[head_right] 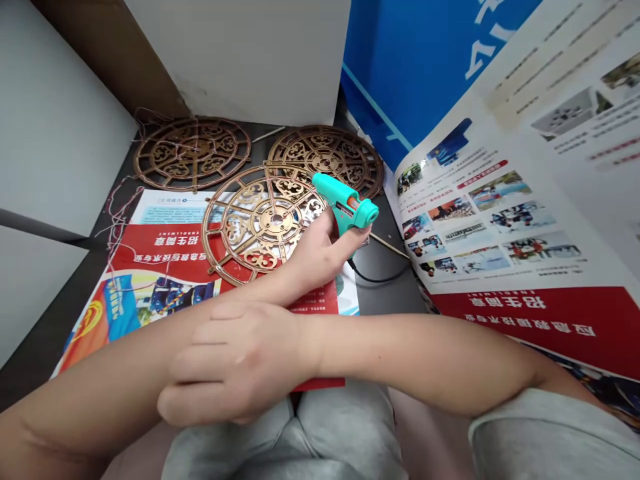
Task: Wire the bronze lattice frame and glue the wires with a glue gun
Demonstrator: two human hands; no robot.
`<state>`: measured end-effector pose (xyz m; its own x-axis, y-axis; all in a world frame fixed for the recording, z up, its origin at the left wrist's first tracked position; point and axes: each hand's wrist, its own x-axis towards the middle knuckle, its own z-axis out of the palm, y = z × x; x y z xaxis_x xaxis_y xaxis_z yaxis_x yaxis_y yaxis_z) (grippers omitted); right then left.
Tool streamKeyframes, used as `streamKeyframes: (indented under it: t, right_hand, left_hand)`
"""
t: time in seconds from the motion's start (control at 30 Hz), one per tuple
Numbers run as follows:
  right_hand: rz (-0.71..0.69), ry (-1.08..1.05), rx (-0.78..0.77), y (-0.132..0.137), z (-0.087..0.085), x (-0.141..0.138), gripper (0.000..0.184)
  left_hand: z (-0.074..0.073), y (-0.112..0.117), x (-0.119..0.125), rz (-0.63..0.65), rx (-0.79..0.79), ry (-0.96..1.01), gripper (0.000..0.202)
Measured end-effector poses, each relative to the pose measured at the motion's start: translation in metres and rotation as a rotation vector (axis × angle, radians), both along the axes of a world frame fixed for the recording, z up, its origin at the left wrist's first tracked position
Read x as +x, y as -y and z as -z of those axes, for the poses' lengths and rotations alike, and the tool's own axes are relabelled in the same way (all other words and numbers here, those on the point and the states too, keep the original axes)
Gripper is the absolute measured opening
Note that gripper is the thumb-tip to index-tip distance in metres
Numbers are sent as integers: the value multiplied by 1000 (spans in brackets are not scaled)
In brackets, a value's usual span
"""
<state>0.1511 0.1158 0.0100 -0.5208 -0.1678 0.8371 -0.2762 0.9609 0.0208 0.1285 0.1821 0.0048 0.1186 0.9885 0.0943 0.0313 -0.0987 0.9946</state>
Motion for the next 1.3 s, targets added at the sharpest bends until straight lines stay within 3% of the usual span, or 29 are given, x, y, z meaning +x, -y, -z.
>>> streamKeyframes:
  t: [0.23,0.47,0.8,1.13,1.3]
  right_hand:
    - [5,-74,26,-2,1,-7,12]
    - [-39,-67,56,-7,3,-10,26]
    - [-37,-94,51,-6,2,-14,21]
    - [-74,61,31,-7,6,-11,23]
    - [-58,-78,33,-8,6,-14,22]
  left_hand:
    - [0,2,-1,22,-23,-28,57]
    - [6,-2,1,0,-31,20,58]
    - [10,-5,-1,-16,-29,-42,56]
    - [5,-2,-5,-58,-3,-160,54]
    - [5,-1,-5,-25,-11,-151,59]
